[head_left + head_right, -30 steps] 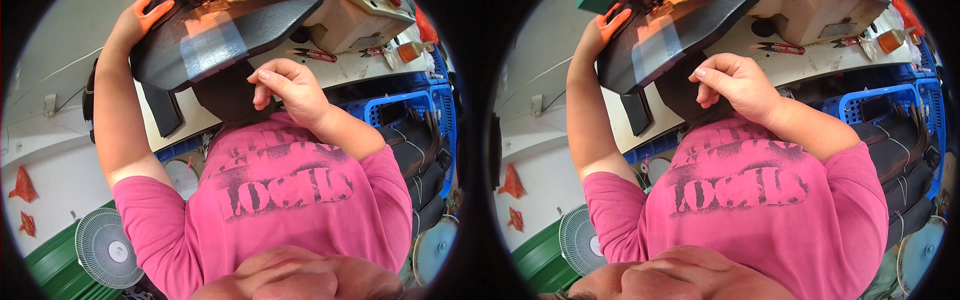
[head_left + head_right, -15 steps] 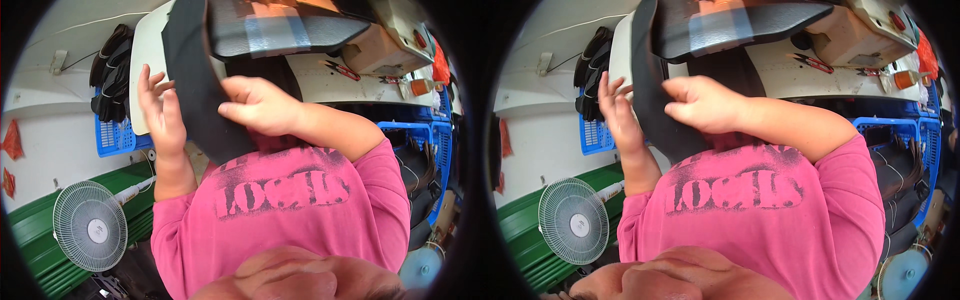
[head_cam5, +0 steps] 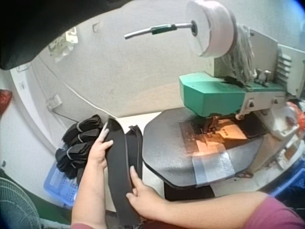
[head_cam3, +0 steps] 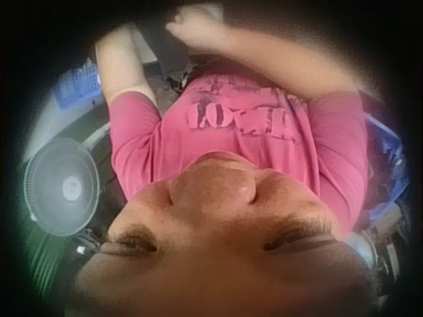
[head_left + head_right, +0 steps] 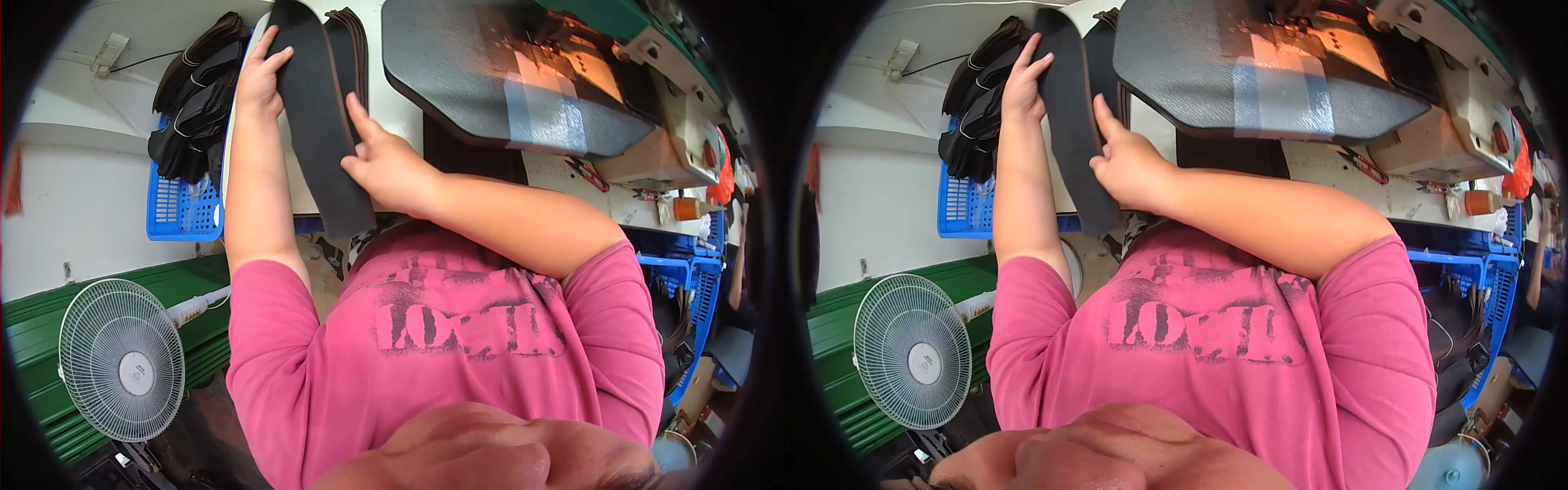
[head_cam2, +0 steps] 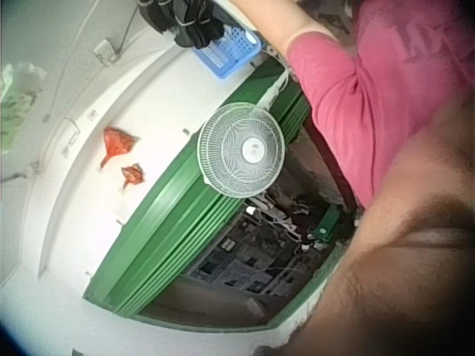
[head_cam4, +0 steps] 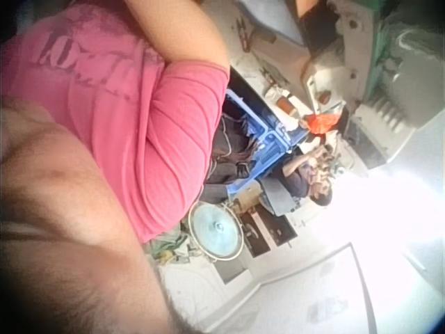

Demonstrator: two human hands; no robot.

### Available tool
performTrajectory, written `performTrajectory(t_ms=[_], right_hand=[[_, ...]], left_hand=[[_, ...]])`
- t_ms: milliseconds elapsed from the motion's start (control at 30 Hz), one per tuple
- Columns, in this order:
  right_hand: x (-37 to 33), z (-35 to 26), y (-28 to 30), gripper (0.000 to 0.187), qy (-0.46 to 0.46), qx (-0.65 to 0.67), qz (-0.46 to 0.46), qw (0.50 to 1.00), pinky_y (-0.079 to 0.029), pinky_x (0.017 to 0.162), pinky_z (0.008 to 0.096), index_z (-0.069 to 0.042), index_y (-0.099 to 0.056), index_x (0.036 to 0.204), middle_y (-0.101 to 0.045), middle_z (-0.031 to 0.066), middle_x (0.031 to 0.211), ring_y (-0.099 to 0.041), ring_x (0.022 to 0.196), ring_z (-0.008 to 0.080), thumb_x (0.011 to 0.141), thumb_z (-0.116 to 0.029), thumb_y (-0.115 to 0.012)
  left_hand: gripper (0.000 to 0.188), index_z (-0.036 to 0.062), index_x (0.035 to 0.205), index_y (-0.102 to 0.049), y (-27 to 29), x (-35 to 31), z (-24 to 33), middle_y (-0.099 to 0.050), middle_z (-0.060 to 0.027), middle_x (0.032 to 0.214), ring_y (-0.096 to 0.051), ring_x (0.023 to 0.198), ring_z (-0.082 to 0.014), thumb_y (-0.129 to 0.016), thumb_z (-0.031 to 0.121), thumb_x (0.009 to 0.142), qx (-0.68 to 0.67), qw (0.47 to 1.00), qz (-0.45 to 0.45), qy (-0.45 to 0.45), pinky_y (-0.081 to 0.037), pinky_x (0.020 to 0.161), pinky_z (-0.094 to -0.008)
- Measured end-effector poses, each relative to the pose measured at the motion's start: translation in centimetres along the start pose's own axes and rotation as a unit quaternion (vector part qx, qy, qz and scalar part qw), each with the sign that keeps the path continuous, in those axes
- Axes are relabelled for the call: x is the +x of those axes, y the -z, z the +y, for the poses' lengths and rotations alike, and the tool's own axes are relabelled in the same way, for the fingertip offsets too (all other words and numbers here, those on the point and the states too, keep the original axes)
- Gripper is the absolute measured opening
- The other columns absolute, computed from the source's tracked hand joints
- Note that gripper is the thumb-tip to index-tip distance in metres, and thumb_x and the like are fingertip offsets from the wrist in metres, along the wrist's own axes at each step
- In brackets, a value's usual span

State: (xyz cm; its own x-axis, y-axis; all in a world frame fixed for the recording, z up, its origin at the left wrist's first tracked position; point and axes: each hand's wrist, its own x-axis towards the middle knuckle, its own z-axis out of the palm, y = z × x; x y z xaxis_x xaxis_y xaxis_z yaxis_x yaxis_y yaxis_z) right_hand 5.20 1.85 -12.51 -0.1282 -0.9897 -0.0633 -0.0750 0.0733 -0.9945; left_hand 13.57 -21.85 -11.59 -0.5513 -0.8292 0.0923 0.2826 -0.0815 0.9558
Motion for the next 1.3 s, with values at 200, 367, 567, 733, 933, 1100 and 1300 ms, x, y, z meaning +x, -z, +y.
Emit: performTrajectory(t_ms=[200, 367, 567, 733, 933, 1100, 1300], right_hand=[[4.9, 4.6, 0.6, 0.059, -0.123, 0.064, -0.010, 0.990, -0.051, 0.047, 0.0312, -0.007, -0.031, 0.145, -0.065, 0.0148, 0.089, -0.062, 0.058, 0.0191, 0.089, -0.006, -0.050], [5.0, 3.3, 0.9, 0.062, -0.176, -0.023, -0.083, 0.981, -0.051, 0.044, 0.0307, -0.010, -0.021, 0.148, -0.064, 0.0105, 0.069, -0.058, 0.045, 0.0170, 0.093, -0.011, -0.049], [4.3, 1.7, 1.1, 0.065, -0.186, -0.097, -0.104, 0.972, -0.048, 0.041, 0.0308, -0.012, -0.019, 0.149, -0.060, 0.0091, 0.060, -0.055, 0.041, 0.0168, 0.092, -0.015, -0.051], [0.8, -2.4, 1.4, 0.045, -0.028, -0.116, -0.140, 0.983, -0.050, 0.049, 0.0321, -0.007, -0.046, 0.134, -0.063, 0.0117, 0.070, -0.060, 0.051, 0.0183, 0.091, -0.016, -0.053], [-8.2, -1.7, 7.2, 0.022, 0.328, -0.344, -0.139, 0.869, -0.050, 0.075, 0.0394, -0.006, -0.065, 0.098, -0.064, 0.0121, 0.088, -0.062, 0.082, 0.0312, 0.077, -0.011, -0.066], [-13.9, 1.5, 13.4, 0.025, 0.258, -0.498, 0.059, 0.826, -0.046, 0.090, 0.0408, -0.003, -0.066, 0.090, -0.063, 0.0114, 0.108, -0.058, 0.105, 0.0308, 0.070, -0.016, -0.073], [-14.4, 4.0, 14.4, 0.031, 0.273, -0.440, 0.056, 0.854, -0.047, 0.091, 0.0392, -0.001, -0.068, 0.096, -0.064, 0.0129, 0.112, -0.059, 0.106, 0.0305, 0.070, -0.017, -0.074]], left_hand=[[0.056, 0.0075, 0.129, -0.056, 1.6, 7.0, -7.1, -0.063, -0.0160, 0.114, -0.064, 0.094, -0.0219, -0.071, 0.003, 0.076, 0.247, 0.967, 0.064, 0.024, -0.053, 0.083, -0.0312], [0.053, 0.0110, 0.126, -0.060, 3.0, 8.8, -8.5, -0.064, -0.0184, 0.115, -0.064, 0.099, -0.0257, -0.075, 0.016, 0.075, 0.417, 0.906, 0.043, 0.062, -0.053, 0.083, -0.0325], [0.060, 0.0193, 0.131, -0.054, -0.6, 6.5, -5.4, -0.050, -0.0169, 0.131, -0.058, 0.109, -0.0316, -0.063, 0.051, 0.081, 0.729, 0.671, 0.091, 0.094, -0.049, 0.091, -0.0398], [0.062, 0.0190, 0.134, -0.051, 2.8, 3.6, -7.8, -0.037, -0.0185, 0.139, -0.045, 0.122, -0.0380, -0.051, 0.058, 0.085, 0.682, 0.715, 0.156, -0.022, -0.039, 0.101, -0.0422], [0.036, 0.0094, 0.113, -0.065, -0.9, -7.4, -5.3, -0.055, -0.0175, 0.121, -0.052, 0.113, -0.0339, -0.061, 0.033, 0.086, 0.585, 0.770, 0.121, -0.226, -0.042, 0.096, -0.0398], [0.022, 0.0046, 0.098, -0.068, -9.9, -17.1, -3.0, -0.065, -0.0119, 0.105, -0.061, 0.100, -0.0303, -0.068, 0.007, 0.076, 0.487, 0.776, -0.167, -0.365, -0.047, 0.088, -0.0367], [0.033, 0.0057, 0.099, -0.068, -14.7, -19.9, -4.0, -0.067, -0.0090, 0.106, -0.063, 0.100, -0.0267, -0.076, 0.014, 0.067, 0.541, 0.729, -0.275, -0.317, -0.052, 0.084, -0.0358]])
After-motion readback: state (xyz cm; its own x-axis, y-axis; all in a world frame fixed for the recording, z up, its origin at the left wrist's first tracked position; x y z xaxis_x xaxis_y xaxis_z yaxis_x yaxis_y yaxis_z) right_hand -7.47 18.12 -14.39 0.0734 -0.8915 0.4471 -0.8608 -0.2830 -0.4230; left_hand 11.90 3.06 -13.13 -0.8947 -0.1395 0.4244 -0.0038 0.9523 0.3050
